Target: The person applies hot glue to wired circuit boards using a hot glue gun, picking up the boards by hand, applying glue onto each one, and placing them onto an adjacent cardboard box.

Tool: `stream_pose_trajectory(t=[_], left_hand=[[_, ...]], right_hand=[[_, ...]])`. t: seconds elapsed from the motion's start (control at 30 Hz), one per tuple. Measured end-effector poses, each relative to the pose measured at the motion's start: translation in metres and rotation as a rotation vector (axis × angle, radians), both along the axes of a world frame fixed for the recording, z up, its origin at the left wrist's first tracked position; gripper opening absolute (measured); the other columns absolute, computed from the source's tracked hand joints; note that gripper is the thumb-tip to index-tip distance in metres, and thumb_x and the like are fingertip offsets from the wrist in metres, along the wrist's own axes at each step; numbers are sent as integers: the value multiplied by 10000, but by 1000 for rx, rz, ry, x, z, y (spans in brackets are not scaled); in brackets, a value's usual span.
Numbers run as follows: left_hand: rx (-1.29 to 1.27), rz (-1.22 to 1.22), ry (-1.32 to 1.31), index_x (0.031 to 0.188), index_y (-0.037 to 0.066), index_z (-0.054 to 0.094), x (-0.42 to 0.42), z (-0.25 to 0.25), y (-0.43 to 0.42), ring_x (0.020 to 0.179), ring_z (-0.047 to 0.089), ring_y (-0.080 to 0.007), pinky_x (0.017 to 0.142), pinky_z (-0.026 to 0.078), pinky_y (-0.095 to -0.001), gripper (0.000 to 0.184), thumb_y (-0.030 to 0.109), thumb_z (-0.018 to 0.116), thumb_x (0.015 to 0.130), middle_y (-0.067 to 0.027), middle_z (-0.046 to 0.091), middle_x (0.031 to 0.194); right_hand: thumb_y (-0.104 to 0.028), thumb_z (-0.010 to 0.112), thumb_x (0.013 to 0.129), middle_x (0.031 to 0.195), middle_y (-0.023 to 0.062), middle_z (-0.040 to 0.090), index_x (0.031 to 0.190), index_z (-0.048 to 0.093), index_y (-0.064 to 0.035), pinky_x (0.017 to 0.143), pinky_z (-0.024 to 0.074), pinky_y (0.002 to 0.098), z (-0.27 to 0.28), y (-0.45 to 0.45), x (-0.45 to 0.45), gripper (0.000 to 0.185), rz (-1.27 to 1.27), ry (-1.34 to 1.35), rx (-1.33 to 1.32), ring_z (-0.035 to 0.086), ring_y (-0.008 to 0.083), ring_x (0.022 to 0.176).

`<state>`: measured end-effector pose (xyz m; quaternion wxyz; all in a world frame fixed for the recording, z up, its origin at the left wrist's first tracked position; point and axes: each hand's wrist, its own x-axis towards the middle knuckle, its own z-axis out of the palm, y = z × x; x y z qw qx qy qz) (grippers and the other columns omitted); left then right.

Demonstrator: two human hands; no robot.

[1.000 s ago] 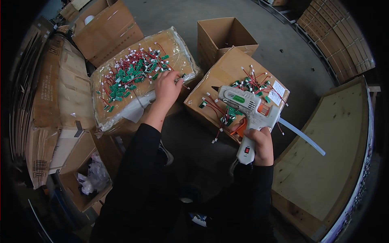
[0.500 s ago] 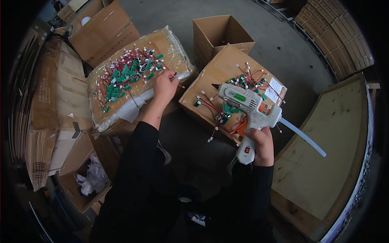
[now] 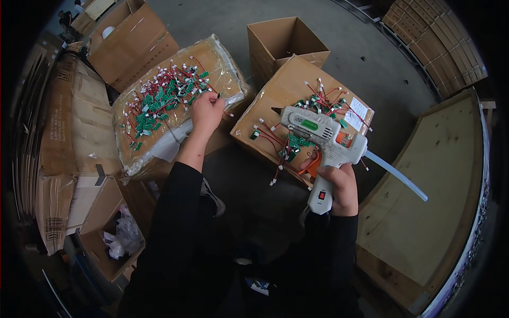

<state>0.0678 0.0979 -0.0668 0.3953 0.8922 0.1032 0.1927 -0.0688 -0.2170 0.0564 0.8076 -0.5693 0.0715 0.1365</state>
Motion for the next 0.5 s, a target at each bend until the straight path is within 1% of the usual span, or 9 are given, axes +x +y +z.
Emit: stream_pose_trajectory(t=[0.07,0.1,0.17,0.27,0.3,0.37,0.4,0.47,0.5], left_hand=[[-42,21,5,879,11,671,-2,1,0,747,675,-281,713,529,-374,190,174,653,783,-136,693,801],[-42,21,5,879,11,671,-2,0,1,747,675,-281,713,529,-374,190,174,653,783,-136,693,801],[32,38,59,946,-18,655,-1,1,2,747,684,-228,706,527,-332,203,153,638,837,-137,706,838],[149,54,114,991,-22,623,1,-1,3,761,684,-218,704,526,-339,195,141,592,887,-137,713,862],[149,55,114,991,-22,623,5,-5,8,761,684,-218,704,526,-339,195,141,592,887,-137,713,862],[-80,78,28,982,2,604,10,-5,16,788,685,-300,730,520,-390,169,133,570,881,-150,705,841],[-80,80,28,982,2,604,8,-1,16,788,685,-300,730,520,-390,169,133,570,881,-150,705,841],[-131,102,-141,1035,-6,588,4,14,15,789,683,-298,734,517,-389,194,118,564,888,-147,707,842],[-129,103,-140,1035,-6,588,3,23,17,789,683,-298,734,517,-389,194,118,564,888,-147,707,842]], right_hand=[[-53,527,701,966,138,665,1195,532,78,879,448,318,-3,0,-1,511,-9,-22,58,615,229,957],[-53,527,701,966,138,665,1195,532,78,879,448,318,-3,0,-1,511,-8,-22,58,615,229,957],[-55,527,700,970,140,665,1191,532,82,881,451,323,-3,-1,-1,509,24,-47,69,616,232,959],[-57,522,702,970,144,664,1191,526,84,888,453,331,0,0,-3,509,-5,-4,37,619,236,956],[-57,522,702,970,144,664,1191,526,84,888,453,331,1,0,-4,509,-5,-4,37,619,236,956],[-60,520,704,968,149,663,1195,517,85,899,454,339,1,1,-3,512,-12,8,35,623,244,954],[-60,520,704,968,149,663,1195,517,85,899,454,339,2,1,-3,512,-9,9,35,623,244,954],[-58,517,705,965,152,662,1197,509,88,905,455,343,2,3,-1,513,9,-18,37,626,251,952],[-58,517,705,965,152,662,1197,509,88,905,455,343,1,4,-1,513,10,-17,39,626,251,952]])
